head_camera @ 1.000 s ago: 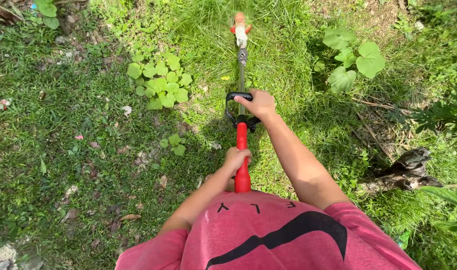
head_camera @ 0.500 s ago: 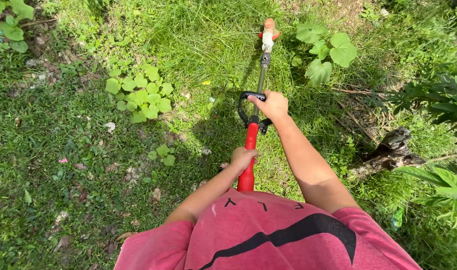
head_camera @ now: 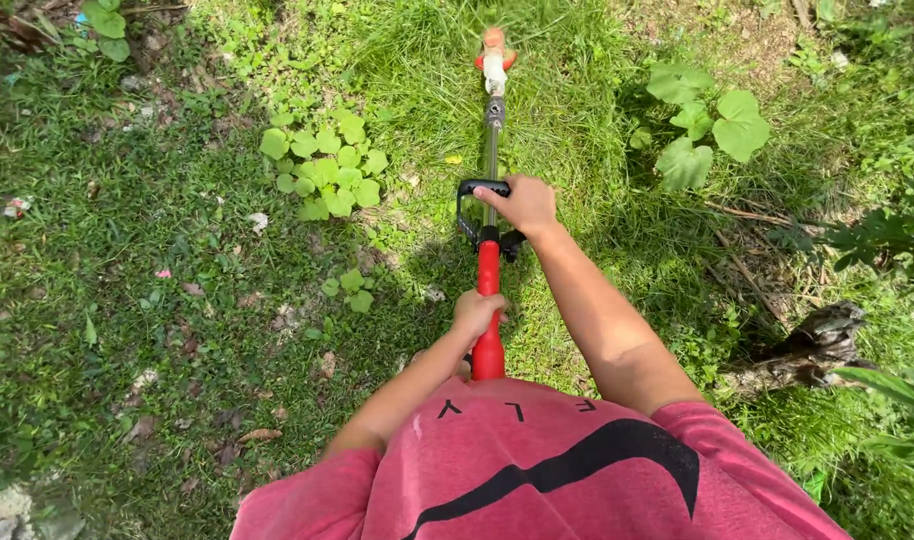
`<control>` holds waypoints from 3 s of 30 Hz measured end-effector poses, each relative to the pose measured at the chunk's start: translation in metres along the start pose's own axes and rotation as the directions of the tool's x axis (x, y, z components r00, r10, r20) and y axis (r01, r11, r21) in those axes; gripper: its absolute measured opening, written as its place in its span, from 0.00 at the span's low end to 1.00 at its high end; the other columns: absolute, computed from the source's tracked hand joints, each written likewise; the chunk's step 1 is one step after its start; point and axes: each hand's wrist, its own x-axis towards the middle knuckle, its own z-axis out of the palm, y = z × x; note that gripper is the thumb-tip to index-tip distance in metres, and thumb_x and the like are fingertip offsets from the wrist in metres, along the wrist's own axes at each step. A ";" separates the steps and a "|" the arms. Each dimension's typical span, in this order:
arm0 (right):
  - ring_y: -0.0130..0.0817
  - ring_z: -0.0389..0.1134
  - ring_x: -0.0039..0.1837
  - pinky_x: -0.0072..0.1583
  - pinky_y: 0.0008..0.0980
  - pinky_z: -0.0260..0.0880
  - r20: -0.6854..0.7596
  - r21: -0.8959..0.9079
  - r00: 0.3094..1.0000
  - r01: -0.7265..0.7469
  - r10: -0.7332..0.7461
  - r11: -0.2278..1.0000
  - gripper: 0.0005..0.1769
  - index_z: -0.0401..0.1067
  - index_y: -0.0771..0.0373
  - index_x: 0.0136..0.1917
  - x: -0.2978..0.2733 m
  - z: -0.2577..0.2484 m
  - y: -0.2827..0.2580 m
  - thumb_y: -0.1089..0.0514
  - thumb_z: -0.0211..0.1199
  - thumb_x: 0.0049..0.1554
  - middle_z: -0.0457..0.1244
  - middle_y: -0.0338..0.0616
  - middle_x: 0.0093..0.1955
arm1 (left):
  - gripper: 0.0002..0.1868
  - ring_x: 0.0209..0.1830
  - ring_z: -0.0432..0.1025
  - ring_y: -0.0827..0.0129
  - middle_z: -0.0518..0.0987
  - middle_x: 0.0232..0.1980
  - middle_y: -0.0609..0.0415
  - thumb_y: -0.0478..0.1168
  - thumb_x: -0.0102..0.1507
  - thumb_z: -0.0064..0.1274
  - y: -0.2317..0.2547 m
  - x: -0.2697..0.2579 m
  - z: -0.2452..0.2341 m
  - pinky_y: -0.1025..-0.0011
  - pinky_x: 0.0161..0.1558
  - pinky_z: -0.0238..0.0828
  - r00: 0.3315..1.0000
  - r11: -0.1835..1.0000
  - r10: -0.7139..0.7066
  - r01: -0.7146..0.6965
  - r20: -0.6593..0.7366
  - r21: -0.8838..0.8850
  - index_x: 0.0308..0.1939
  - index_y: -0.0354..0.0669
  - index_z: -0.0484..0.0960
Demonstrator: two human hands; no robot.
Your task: Trimming grass and weeds using a string trimmer.
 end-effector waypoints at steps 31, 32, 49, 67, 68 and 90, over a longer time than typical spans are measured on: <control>0.51 0.71 0.39 0.46 0.48 0.70 0.031 0.098 0.951 0.303 -0.307 0.948 0.35 0.78 0.58 0.38 0.061 0.017 -0.037 0.22 0.65 0.50 0.68 0.50 0.34 | 0.08 0.23 0.74 0.68 0.80 0.26 0.50 0.39 0.55 0.59 0.028 0.027 -0.006 0.69 0.29 0.69 0.987 0.981 0.035 -0.064 -0.157 -0.182 0.31 0.36 0.82; 0.51 0.72 0.39 0.46 0.48 0.70 0.048 0.091 0.963 0.261 -0.266 0.961 0.37 0.77 0.60 0.38 0.061 0.013 -0.033 0.22 0.65 0.51 0.68 0.51 0.34 | 0.08 0.22 0.74 0.67 0.81 0.26 0.50 0.39 0.55 0.59 0.031 0.025 -0.003 0.69 0.28 0.69 0.986 0.987 0.036 -0.060 -0.160 -0.148 0.30 0.35 0.82; 0.51 0.73 0.40 0.47 0.49 0.72 0.138 0.072 0.958 0.245 -0.253 0.967 0.37 0.79 0.58 0.40 0.049 0.025 -0.054 0.21 0.63 0.50 0.69 0.51 0.34 | 0.05 0.23 0.74 0.70 0.81 0.26 0.54 0.38 0.56 0.57 0.011 0.011 -0.008 0.70 0.29 0.71 0.984 0.953 0.011 -0.065 -0.180 -0.295 0.31 0.39 0.83; 0.53 0.72 0.42 0.47 0.50 0.71 0.098 0.136 0.955 0.266 -0.280 0.954 0.42 0.79 0.60 0.47 0.009 0.020 -0.068 0.19 0.62 0.50 0.69 0.54 0.36 | 0.09 0.23 0.74 0.68 0.82 0.26 0.52 0.40 0.55 0.59 0.001 -0.023 -0.025 0.69 0.30 0.71 0.985 0.994 -0.042 0.024 -0.170 -0.106 0.28 0.35 0.84; 0.53 0.72 0.42 0.48 0.50 0.71 0.103 0.103 0.967 0.223 -0.233 0.969 0.41 0.79 0.60 0.46 0.005 0.019 -0.065 0.18 0.62 0.49 0.69 0.53 0.36 | 0.09 0.22 0.74 0.67 0.82 0.25 0.52 0.40 0.55 0.58 0.007 -0.030 -0.026 0.69 0.29 0.70 0.989 0.997 -0.011 -0.001 -0.148 -0.081 0.28 0.35 0.84; 0.54 0.73 0.44 0.50 0.49 0.73 0.024 -0.081 0.990 -0.139 0.142 0.987 0.42 0.78 0.61 0.42 -0.122 0.029 -0.074 0.18 0.60 0.51 0.70 0.55 0.38 | 0.07 0.21 0.75 0.67 0.80 0.24 0.50 0.37 0.54 0.59 -0.041 -0.114 -0.078 0.69 0.27 0.70 0.992 0.999 0.023 -0.027 0.126 0.026 0.28 0.36 0.80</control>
